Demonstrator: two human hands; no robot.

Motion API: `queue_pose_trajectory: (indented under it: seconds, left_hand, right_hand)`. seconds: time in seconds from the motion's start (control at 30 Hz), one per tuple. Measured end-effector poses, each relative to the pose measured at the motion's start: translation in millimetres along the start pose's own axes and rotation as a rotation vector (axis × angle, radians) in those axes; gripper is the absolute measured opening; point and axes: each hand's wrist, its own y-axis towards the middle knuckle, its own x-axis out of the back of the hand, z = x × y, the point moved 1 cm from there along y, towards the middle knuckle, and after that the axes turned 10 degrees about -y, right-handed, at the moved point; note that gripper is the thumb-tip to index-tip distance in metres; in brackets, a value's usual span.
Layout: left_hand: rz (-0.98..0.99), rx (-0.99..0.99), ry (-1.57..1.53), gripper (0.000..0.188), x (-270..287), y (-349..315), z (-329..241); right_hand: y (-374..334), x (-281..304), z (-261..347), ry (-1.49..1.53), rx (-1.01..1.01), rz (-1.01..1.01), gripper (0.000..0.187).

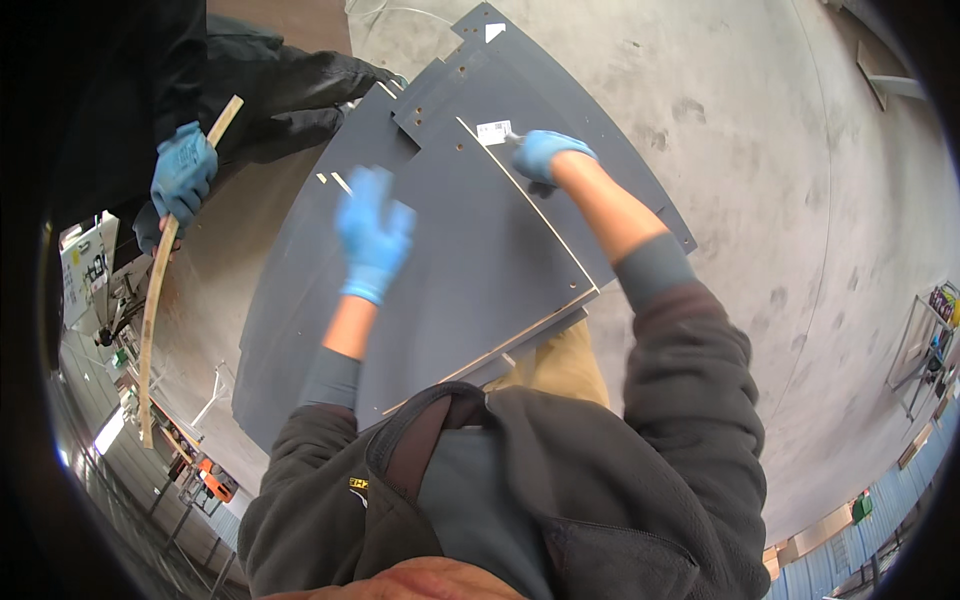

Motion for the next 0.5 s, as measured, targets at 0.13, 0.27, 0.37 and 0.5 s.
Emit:
queue_pose_trajectory:
  seconds: [0.13,0.27,0.37,0.5]
  left_hand:
    - [0.640,0.268,-0.058,0.121,-91.0,-72.2,-55.8]
    - [0.715,0.335,0.132,0.132,-125.2,-81.0,-63.9]
    - [0.763,0.367,0.095,0.130,-122.0,-75.4,-63.1]
    - [0.769,0.380,0.073,0.128,-120.7,-75.2,-64.3]
  right_hand:
    - [55.0,-6.1,72.4,-0.372,0.127,-0.043,0.048]
    - [100.4,-26.7,121.8,-0.709,0.111,0.004,0.041]
    - [117.0,-8.1,123.6,-0.814,0.108,-0.157,0.039]
    - [115.6,53.1,101.9,-0.858,-0.139,-0.241,0.046]
